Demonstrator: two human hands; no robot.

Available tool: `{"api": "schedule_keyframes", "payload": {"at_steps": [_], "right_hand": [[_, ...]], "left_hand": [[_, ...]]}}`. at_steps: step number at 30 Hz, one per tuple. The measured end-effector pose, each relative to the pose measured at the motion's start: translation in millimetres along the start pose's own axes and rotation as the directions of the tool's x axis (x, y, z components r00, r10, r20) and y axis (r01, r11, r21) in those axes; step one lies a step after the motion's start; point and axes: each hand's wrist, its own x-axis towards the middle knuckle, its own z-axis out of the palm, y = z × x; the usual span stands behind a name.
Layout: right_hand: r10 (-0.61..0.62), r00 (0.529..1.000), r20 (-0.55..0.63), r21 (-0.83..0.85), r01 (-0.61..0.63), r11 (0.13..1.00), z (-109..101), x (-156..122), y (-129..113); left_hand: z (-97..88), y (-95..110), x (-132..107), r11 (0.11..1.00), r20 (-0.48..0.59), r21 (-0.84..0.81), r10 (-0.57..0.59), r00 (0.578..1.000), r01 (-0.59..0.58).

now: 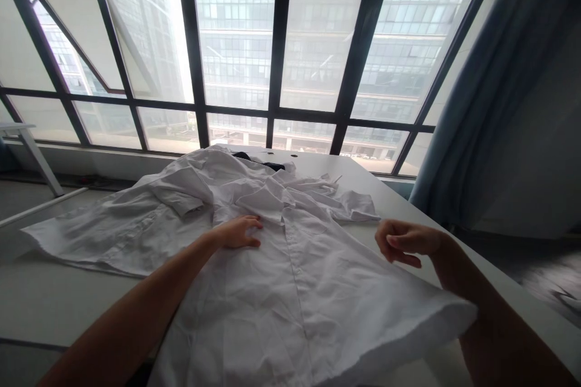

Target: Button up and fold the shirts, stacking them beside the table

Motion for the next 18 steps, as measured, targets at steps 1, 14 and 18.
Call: {"api": "schedule_keyframes", "payload": {"at_steps": [1, 14, 18], "right_hand": [[0.033, 0.996, -0.078, -0.020, -0.035, 0.999, -6, -3, 4], [-0.137, 0.834, -0.534, -0.599, -0.259, 0.758, 2, 71, 46], [0.037, 0.870, -0.492, -0.620, -0.380, 0.686, -3, 66, 33]], "left_hand": [[-0.1, 0, 0, 1.000, 0.008, -0.001, -0.004, 1.000, 0.004], [-2.5, -2, 5, 1.000, 0.083, 0.022, -0.010, 0.997, 0.008], [-3.1, -1, 5, 0.999, 0.174, 0.030, 0.036, 0.984, -0.042]]}}
